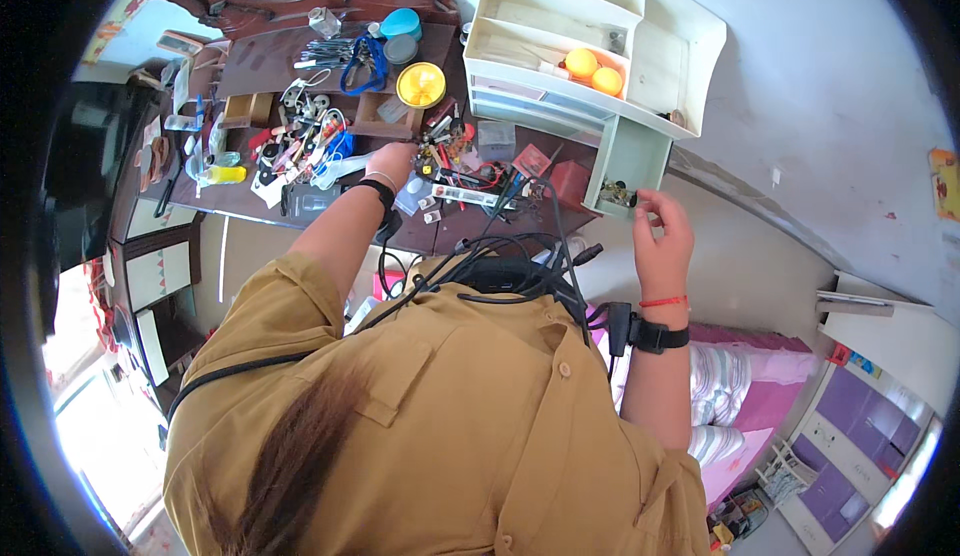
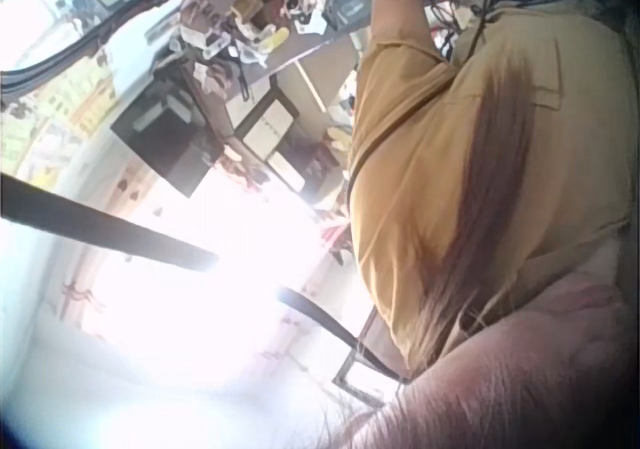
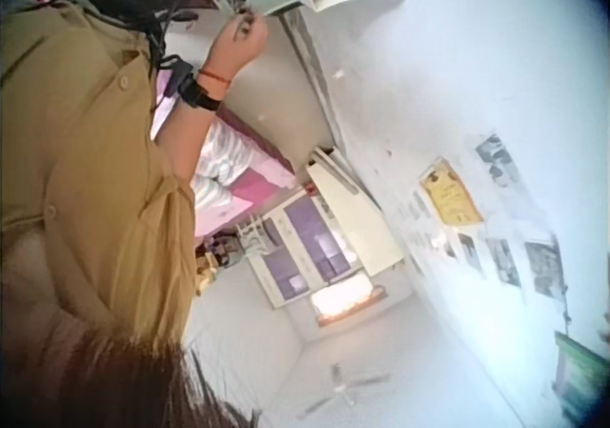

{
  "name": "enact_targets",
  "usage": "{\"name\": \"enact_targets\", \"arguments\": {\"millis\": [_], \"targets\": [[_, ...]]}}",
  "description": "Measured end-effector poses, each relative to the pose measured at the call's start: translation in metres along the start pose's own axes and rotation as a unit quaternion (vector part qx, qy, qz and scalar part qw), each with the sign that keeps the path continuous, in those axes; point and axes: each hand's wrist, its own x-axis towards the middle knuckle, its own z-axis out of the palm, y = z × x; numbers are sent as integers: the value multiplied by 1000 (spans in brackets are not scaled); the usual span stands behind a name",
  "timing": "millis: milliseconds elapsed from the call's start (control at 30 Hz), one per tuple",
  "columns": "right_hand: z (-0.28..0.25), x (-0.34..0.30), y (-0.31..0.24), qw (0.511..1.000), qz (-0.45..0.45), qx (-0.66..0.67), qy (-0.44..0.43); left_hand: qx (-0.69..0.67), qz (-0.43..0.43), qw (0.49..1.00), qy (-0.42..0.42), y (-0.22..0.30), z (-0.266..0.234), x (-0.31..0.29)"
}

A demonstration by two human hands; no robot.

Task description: The person handles and organizes various small items including toy parts, cards, and plastic containers on a desk, placing some items into a small tiered organizer box.

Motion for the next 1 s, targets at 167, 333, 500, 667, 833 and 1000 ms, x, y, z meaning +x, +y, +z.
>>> {"name": "enact_targets", "arguments": {"millis": [167, 333, 500, 667, 833, 1000], "targets": [[-1, -13, 5, 999, 28, 27, -5, 21, -7, 1000, -18, 1, 1, 4], [-3, -12, 14, 998, 46, 42, -15, -21, -30, 999, 0, -5, 10, 3], [0, -4, 11, 997, 39, 64, -22, -57, -9, 998, 16, -19, 16, 0], [4, 5, 9, 997, 20, 76, -28, -193, 17, 977, 86, -17, -2, -18], [6, 18, -1, 991, 11, 120, -54, -521, 7, 851, 66, -18, -9, -26], [7, 35, -15, 962, 27, 249, -107, -682, 107, 724, -3, 41, -104, -74]]}}
